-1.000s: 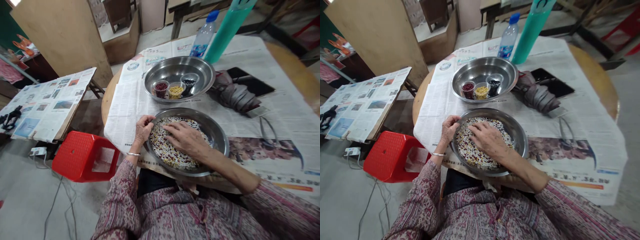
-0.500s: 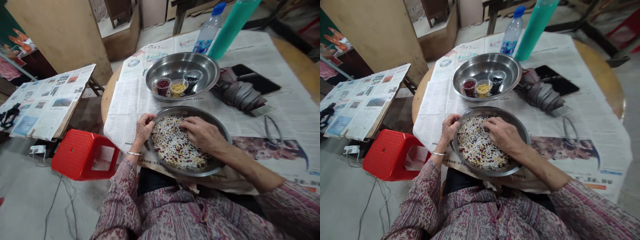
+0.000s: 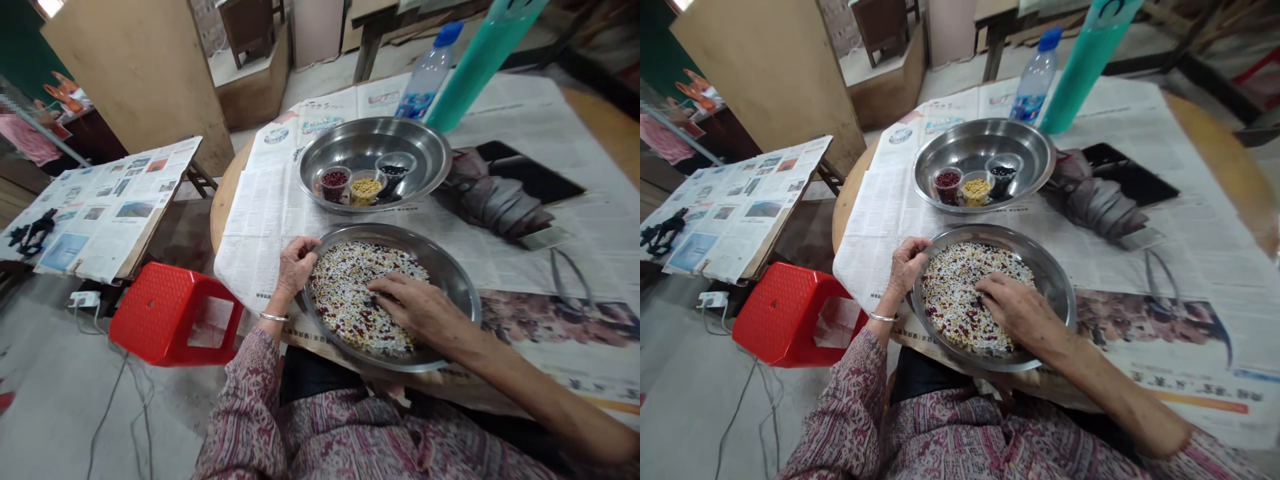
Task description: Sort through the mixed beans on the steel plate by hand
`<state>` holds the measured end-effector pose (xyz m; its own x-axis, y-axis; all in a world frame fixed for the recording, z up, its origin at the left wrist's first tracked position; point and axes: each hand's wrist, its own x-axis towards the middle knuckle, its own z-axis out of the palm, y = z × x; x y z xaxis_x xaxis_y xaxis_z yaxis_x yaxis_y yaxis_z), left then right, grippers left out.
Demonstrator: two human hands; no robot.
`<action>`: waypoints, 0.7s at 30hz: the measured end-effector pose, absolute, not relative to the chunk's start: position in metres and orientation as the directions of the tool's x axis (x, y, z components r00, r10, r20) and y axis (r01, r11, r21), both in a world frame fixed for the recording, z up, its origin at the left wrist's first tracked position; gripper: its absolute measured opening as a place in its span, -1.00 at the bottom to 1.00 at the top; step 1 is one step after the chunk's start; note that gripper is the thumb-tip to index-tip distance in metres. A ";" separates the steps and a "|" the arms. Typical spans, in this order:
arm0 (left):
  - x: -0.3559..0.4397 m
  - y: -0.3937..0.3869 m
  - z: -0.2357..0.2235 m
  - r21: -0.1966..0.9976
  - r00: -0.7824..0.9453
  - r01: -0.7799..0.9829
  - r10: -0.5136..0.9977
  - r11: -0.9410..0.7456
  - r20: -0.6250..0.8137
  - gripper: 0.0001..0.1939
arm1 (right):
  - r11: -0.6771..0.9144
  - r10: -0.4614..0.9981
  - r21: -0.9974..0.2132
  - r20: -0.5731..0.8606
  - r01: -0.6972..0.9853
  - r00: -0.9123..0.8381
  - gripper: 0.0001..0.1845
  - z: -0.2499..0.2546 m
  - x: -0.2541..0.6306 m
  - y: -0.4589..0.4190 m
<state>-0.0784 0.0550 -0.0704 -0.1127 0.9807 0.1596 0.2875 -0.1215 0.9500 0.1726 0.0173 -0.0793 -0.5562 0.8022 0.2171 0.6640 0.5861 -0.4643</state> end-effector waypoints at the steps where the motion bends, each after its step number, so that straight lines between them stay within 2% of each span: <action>1: -0.078 0.055 -0.071 0.951 -0.117 0.285 0.980 -0.120 0.159 -0.72 | 0.602 0.790 -0.472 0.239 0.644 -0.564 -0.72 -0.080 0.171 0.019; 6: -0.077 0.055 -0.071 0.951 -0.128 0.281 0.977 -0.129 0.171 -0.72 | 0.704 0.701 -0.462 0.325 0.540 -0.635 -0.66 -0.072 0.155 0.023; 9: -0.077 0.054 -0.070 0.948 -0.126 0.286 0.975 -0.139 0.181 -0.72 | 0.781 0.616 -0.370 0.319 0.503 -0.721 -0.63 -0.060 0.138 0.029; 12: -0.078 0.053 -0.068 0.943 -0.127 0.307 0.977 -0.127 0.172 -0.73 | 0.819 0.573 -0.268 0.341 0.507 -0.745 -0.69 -0.052 0.123 0.040; 15: -0.078 0.053 -0.067 0.942 -0.114 0.313 0.980 -0.120 0.162 -0.75 | 0.781 0.624 -0.227 0.330 0.582 -0.708 -0.80 -0.052 0.121 0.052; 21: -0.079 0.057 -0.071 0.949 -0.086 0.275 0.979 -0.155 0.185 -0.73 | 0.619 0.786 -0.254 0.222 0.743 -0.578 -0.73 -0.061 0.162 0.052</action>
<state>-0.0791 0.0568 -0.0715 -0.0855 0.9790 0.1850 0.2751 -0.1553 0.9488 0.1619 0.0523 -0.0615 -0.5775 0.7856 0.2222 0.7435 0.6185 -0.2544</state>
